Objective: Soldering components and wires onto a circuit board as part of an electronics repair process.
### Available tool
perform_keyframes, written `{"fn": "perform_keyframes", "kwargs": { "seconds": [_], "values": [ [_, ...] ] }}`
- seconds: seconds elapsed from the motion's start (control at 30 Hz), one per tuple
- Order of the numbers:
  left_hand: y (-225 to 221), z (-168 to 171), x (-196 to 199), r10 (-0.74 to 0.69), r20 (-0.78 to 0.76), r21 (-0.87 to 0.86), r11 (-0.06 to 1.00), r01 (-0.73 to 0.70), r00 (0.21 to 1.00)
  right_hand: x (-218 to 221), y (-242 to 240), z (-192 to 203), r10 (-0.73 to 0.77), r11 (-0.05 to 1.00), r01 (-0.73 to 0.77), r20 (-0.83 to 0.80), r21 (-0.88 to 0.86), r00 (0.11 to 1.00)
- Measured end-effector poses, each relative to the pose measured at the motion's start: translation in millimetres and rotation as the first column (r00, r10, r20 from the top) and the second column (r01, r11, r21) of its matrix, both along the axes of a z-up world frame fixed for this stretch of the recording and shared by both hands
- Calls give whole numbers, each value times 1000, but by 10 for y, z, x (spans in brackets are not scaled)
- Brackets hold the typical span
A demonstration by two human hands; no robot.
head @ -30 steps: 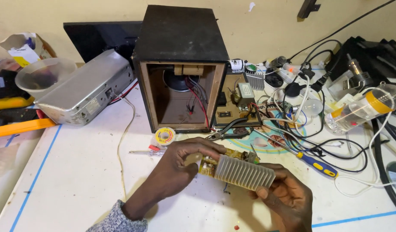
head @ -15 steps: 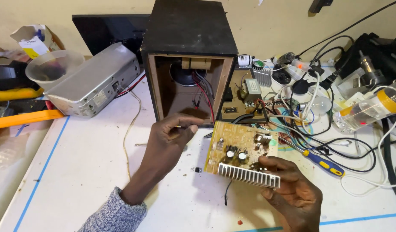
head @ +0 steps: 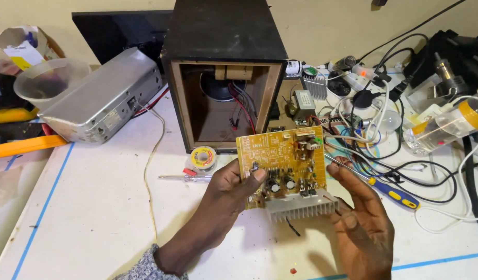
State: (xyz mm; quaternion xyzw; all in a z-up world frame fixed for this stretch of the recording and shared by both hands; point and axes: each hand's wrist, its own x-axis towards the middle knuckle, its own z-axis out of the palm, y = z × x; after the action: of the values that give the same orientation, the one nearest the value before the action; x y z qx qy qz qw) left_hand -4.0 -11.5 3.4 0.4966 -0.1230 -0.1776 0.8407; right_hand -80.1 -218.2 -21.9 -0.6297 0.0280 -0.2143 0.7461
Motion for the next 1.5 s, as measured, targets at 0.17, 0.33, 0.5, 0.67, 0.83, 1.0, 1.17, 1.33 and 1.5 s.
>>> {"fn": "perform_keyframes", "kwargs": {
  "seconds": [0.17, 0.33, 0.5, 0.67, 0.83, 1.0, 1.17, 1.33, 1.5],
  "values": [
    [-28, -48, -33, -17, 9, 24, 1000, 17, 1000, 31, -108, -292, 16, 986, 12, -167, 165, 986],
    [-46, -4, -59, -4, -26, 137, 991, 8, 1000, 37, -161, -356, -56, 994, 78, -250, 79, 967],
    [-59, -41, -68, -6, 3, 117, 993, 5, 1000, 12, -147, -289, -80, 991, 105, -249, 89, 965],
    [-40, 35, -106, -21, 56, 170, 985, 11, 998, 48, -108, -264, -111, 975, 150, -229, 163, 967],
    [-46, 48, -114, -37, 31, 135, 990, 32, 999, 49, -291, -487, -92, 984, 123, -225, 128, 970],
    [-31, 95, -128, -44, 120, 198, 980, 20, 992, 52, -277, -499, -64, 982, 90, -159, 167, 985],
    [-34, 115, -114, -46, 59, 211, 977, 32, 997, 50, -204, -409, -51, 982, 66, -86, 178, 995],
    [2, 181, -86, -4, -94, 292, 956, 31, 996, 13, -220, -470, -179, 971, 201, -160, 133, 971],
    [72, 146, 38, 166, 77, 464, 867, -183, 983, -1, 12, -345, -393, 919, 393, 31, 16, 919]
  ]
}}
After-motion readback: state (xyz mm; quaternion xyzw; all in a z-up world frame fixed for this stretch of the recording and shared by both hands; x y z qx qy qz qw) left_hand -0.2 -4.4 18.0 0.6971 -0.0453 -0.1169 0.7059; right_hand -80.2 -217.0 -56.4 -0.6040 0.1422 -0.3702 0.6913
